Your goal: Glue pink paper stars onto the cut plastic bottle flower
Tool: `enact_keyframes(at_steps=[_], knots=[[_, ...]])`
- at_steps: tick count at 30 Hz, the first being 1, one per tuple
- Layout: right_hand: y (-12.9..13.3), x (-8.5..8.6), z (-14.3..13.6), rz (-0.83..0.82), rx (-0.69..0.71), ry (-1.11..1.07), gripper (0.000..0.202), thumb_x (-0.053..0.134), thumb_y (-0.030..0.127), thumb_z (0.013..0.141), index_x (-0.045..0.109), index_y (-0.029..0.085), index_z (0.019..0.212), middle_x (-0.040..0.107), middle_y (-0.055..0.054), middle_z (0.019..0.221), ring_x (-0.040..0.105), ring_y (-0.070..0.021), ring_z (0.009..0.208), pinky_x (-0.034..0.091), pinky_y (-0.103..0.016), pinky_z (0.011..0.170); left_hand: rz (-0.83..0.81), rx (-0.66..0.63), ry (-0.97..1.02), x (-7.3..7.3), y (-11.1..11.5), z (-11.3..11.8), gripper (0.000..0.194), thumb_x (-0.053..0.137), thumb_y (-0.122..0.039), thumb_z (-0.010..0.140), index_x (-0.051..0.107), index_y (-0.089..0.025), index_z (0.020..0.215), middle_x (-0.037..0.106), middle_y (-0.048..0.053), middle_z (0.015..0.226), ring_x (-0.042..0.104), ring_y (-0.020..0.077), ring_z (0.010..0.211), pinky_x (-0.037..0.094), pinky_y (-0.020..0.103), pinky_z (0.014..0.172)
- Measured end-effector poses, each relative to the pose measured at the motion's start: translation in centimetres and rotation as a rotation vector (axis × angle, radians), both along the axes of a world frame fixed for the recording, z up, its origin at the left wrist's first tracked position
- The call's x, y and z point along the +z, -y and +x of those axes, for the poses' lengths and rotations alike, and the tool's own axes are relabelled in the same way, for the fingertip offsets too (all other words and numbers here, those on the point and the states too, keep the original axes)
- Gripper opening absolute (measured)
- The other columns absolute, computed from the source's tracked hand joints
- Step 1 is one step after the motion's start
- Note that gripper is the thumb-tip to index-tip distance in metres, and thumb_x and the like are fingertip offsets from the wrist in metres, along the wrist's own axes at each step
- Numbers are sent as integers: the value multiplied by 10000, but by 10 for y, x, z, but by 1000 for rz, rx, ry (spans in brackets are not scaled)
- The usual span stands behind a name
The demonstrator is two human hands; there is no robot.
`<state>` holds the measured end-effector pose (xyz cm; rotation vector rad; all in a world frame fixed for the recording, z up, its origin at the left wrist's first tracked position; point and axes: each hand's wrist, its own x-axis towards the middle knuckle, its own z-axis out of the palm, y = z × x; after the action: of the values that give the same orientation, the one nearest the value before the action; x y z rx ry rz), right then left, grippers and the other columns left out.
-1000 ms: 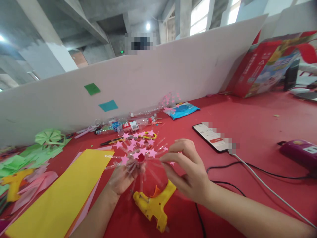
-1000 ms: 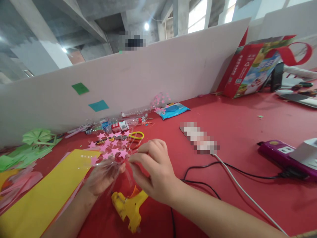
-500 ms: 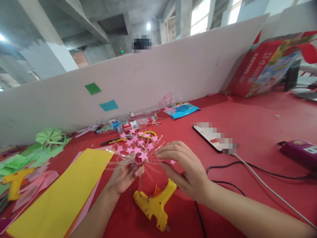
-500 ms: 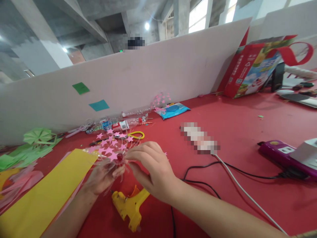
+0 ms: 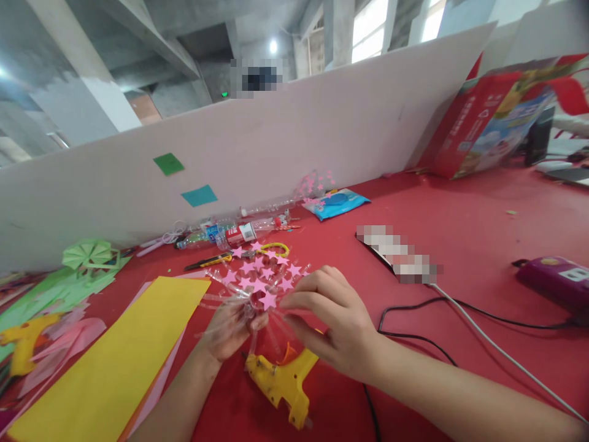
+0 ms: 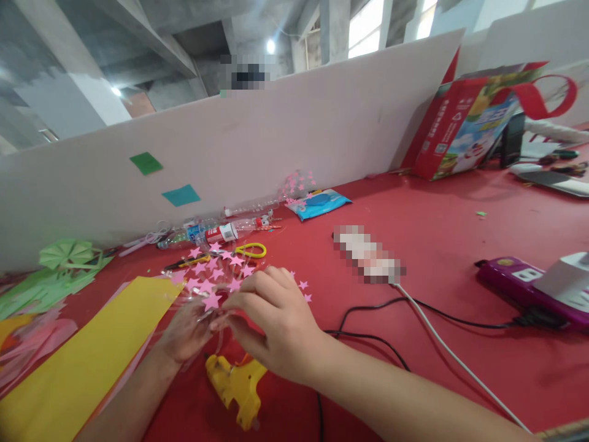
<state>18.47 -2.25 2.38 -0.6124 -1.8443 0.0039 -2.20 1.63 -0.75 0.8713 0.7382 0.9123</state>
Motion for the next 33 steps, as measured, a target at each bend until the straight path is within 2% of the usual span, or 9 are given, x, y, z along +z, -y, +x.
enact_keyframes(at_steps=[3, 7, 11, 16, 23, 33], knots=[[0, -1, 0, -12, 69, -7, 82, 520, 116, 882, 570, 182, 883, 664, -50, 837, 576, -152, 755, 450, -299, 681, 12, 10, 8, -1, 0, 0, 195, 622, -84, 756, 603, -129, 567, 537, 9, 550, 442, 90, 485, 361, 230, 511], [2, -4, -2, -74, 182, -18, 111, 461, 117, 919, 532, 191, 962, 689, -44, 839, 627, -124, 737, 500, -232, 662, 26, 27, 9, -3, 2, 0, 161, 636, -105, 765, 609, -125, 608, 539, 9, 575, 451, 84, 492, 376, 220, 523], [3, -6, -4, -122, 141, -46, 103, 469, 148, 925, 538, 201, 980, 686, -18, 809, 637, -110, 685, 508, -204, 627, 26, 37, 7, -2, 4, 0, 192, 625, -125, 787, 592, -133, 598, 518, 1, 562, 453, 84, 496, 383, 216, 529], [1, -6, -5, -86, 168, -13, 114, 494, 117, 905, 561, 174, 978, 670, -32, 770, 599, -121, 683, 504, -222, 636, 29, 35, 14, -3, 2, -1, 187, 662, -113, 750, 579, -130, 583, 509, -4, 553, 448, 86, 493, 381, 218, 515], [-1, -6, -4, -62, 174, 7, 236, 481, 96, 880, 569, 191, 1077, 696, -53, 861, 625, -152, 784, 512, -284, 711, 50, 31, 30, -7, 1, -3, 196, 626, -63, 759, 559, -139, 591, 505, -10, 567, 463, 93, 506, 392, 222, 531], [-3, -9, -4, -32, 150, -46, 152, 516, 115, 910, 606, 156, 1025, 691, -65, 835, 606, -152, 761, 509, -283, 695, 49, 21, 50, -1, 3, 1, 212, 580, -103, 804, 589, -126, 594, 495, -8, 548, 431, 79, 487, 381, 216, 521]])
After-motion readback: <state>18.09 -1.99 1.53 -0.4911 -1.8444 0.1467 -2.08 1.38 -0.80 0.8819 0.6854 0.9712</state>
